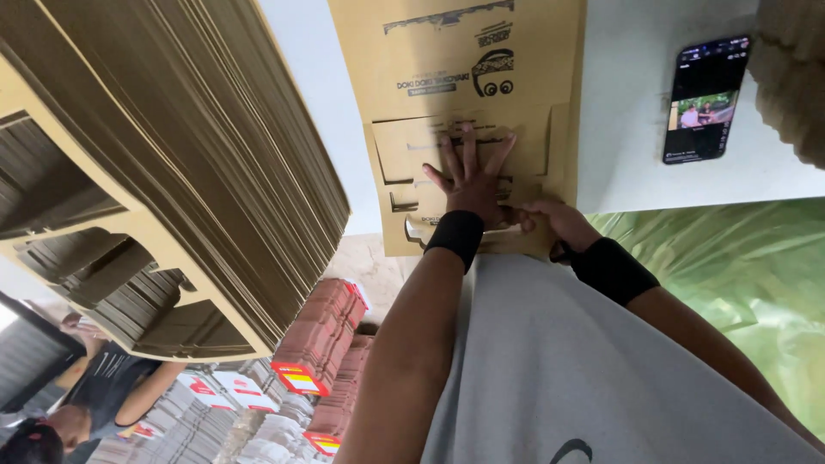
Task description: Folding flat cardboard sheets into boxes and stacking them on a workbench
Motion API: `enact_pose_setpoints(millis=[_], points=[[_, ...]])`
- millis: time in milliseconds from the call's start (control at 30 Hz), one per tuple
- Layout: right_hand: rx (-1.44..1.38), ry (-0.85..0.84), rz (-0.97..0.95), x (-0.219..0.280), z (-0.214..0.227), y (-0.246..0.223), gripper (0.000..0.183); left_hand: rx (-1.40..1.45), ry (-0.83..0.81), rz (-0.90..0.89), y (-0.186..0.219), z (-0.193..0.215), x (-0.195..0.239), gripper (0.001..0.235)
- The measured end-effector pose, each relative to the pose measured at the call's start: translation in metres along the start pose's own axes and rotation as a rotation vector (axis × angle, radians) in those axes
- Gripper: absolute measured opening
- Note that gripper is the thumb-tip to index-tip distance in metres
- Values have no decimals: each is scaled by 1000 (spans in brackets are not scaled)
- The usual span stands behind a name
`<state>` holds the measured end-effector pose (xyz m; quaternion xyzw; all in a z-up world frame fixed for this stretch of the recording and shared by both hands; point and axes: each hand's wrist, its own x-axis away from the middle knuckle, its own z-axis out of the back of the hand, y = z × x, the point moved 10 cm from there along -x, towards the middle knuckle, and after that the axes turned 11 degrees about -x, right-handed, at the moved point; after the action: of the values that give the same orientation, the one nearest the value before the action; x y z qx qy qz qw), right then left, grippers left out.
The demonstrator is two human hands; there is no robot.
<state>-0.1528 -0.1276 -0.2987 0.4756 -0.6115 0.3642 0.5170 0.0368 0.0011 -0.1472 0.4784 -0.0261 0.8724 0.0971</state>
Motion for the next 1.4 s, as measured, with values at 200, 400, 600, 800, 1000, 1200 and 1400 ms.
enact_pose_setpoints(millis=[200,400,600,800,1000,1200,1400], points=[[94,126,27,34,-7,-24,66,-13,-28,21,2,6,3,143],[362,441,131,107,-21,-50,30,-45,-13,32,0,7,6,144],[335,120,321,143,-53,-82,70,-84,-21,23,-1,3,2,139],[491,370,182,193,-40,-111,94,-27,60,-5,0,-3,-1,139],[423,466,413,141,-3,-118,69,247,171,-147,3,51,38,122],[623,222,357,145,-44,-159,59,498,196,-87,6,87,47,138],[567,283,373,155,-49,-159,55,475,149,-23,2,70,31,138]])
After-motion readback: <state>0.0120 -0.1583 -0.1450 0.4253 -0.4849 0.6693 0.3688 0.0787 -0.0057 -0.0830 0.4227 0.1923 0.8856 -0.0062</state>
